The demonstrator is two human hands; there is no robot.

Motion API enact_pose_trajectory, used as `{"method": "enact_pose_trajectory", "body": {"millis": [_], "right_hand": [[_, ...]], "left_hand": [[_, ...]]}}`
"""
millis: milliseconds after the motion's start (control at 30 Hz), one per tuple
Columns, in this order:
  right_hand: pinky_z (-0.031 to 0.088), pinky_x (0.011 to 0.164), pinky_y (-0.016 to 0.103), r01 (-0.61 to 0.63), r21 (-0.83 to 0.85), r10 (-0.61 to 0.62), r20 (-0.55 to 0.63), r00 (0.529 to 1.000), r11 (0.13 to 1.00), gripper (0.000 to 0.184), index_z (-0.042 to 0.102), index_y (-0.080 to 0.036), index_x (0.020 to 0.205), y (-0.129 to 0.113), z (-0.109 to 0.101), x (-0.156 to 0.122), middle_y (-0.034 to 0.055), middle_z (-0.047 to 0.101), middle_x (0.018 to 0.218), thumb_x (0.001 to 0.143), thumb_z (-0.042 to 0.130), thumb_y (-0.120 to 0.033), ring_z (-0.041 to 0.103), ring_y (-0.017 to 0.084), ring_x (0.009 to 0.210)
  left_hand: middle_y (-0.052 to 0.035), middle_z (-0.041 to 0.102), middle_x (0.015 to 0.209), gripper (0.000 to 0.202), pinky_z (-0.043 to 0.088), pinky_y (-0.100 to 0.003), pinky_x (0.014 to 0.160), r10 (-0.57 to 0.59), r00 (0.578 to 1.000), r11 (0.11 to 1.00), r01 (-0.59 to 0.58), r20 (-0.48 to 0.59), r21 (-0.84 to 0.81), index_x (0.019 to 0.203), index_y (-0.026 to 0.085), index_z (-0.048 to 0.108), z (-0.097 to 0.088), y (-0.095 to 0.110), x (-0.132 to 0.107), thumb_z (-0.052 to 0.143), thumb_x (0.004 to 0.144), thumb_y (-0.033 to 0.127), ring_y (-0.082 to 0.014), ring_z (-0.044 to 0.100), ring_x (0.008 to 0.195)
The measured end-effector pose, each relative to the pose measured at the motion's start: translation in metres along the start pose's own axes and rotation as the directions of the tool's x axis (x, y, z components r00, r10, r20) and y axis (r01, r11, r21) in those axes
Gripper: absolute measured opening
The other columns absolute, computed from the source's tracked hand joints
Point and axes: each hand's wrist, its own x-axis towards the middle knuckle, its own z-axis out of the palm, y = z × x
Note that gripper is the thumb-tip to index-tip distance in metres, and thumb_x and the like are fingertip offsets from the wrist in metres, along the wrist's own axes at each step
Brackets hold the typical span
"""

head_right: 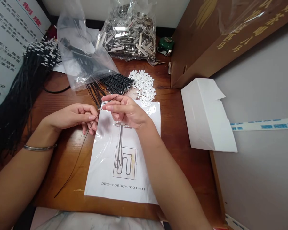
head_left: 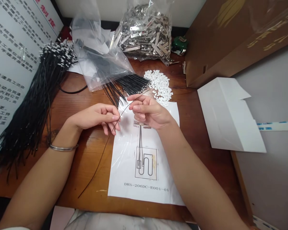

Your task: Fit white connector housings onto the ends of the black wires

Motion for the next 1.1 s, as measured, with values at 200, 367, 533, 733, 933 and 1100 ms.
{"method": "enact_pose_trajectory", "body": {"millis": [200,367,533,733,933,1100], "right_hand": [[0.036,0.040,0.017,0.027,-0.037,-0.027,-0.012,1.000,0.999,0.038,0.068,-0.017,0.089,0.0019,-0.0004,0.0009,-0.0038,0.074,0.073,0.059,0.090,-0.021,0.045,0.002,0.041],[0.035,0.040,0.017,-0.035,-0.090,0.033,-0.021,0.999,0.995,0.043,0.067,-0.017,0.095,0.0042,0.0030,0.0027,-0.0032,0.075,0.074,0.060,0.091,-0.021,0.046,0.002,0.041],[0.029,0.038,0.017,0.035,-0.099,-0.047,-0.119,0.992,0.994,0.045,0.068,-0.016,0.095,0.0005,0.0011,0.0020,-0.0016,0.075,0.077,0.058,0.092,-0.023,0.042,0.000,0.040],[0.029,0.038,0.018,0.021,-0.101,-0.036,-0.141,0.989,0.995,0.054,0.066,-0.016,0.107,-0.0008,0.0037,0.0003,-0.0025,0.073,0.076,0.059,0.091,-0.025,0.043,0.001,0.040],[0.031,0.037,0.017,0.091,-0.112,-0.114,-0.222,0.968,0.990,0.059,0.063,-0.017,0.113,-0.0004,0.0018,0.0029,-0.0013,0.074,0.084,0.062,0.090,-0.028,0.049,0.002,0.045],[0.034,0.038,0.014,0.053,-0.071,-0.067,-0.207,0.976,0.996,0.050,0.069,-0.016,0.105,-0.0009,0.0002,0.0031,0.0002,0.075,0.088,0.061,0.089,-0.027,0.055,0.002,0.049]], "left_hand": [[-0.0091,0.079,0.085,0.040,0.061,-0.026,0.060,0.017,1.000,0.999,-0.017,0.013,-0.047,0.094,0.016,0.068,0.0039,-0.0011,0.0029,0.081,0.078,0.050,-0.0196,0.076,0.070],[-0.0062,0.079,0.080,0.031,0.062,-0.023,0.062,0.052,0.999,0.998,-0.053,-0.007,-0.035,0.084,0.014,0.068,0.0062,-0.0024,0.0067,0.083,0.078,0.040,-0.0157,0.075,0.067],[-0.0067,0.080,0.084,0.032,0.062,-0.022,0.064,0.036,0.999,0.999,-0.035,0.034,-0.026,0.085,0.013,0.070,0.0056,-0.0009,0.0057,0.085,0.075,0.040,-0.0144,0.075,0.067],[-0.0072,0.078,0.077,0.032,0.061,-0.023,0.064,0.033,0.999,0.998,-0.034,0.034,0.043,0.088,0.012,0.073,0.0062,-0.0017,0.0065,0.080,0.080,0.042,-0.0148,0.074,0.064],[-0.0102,0.078,0.077,0.030,0.062,-0.026,0.065,0.032,0.996,0.994,-0.040,0.078,0.098,0.091,0.012,0.075,0.0049,-0.0042,0.0079,0.079,0.081,0.040,-0.0174,0.074,0.064],[-0.0108,0.078,0.079,0.028,0.061,-0.024,0.064,0.040,0.995,0.991,-0.052,0.095,0.122,0.091,0.013,0.075,0.0046,-0.0036,0.0079,0.078,0.082,0.040,-0.0173,0.074,0.066]]}}
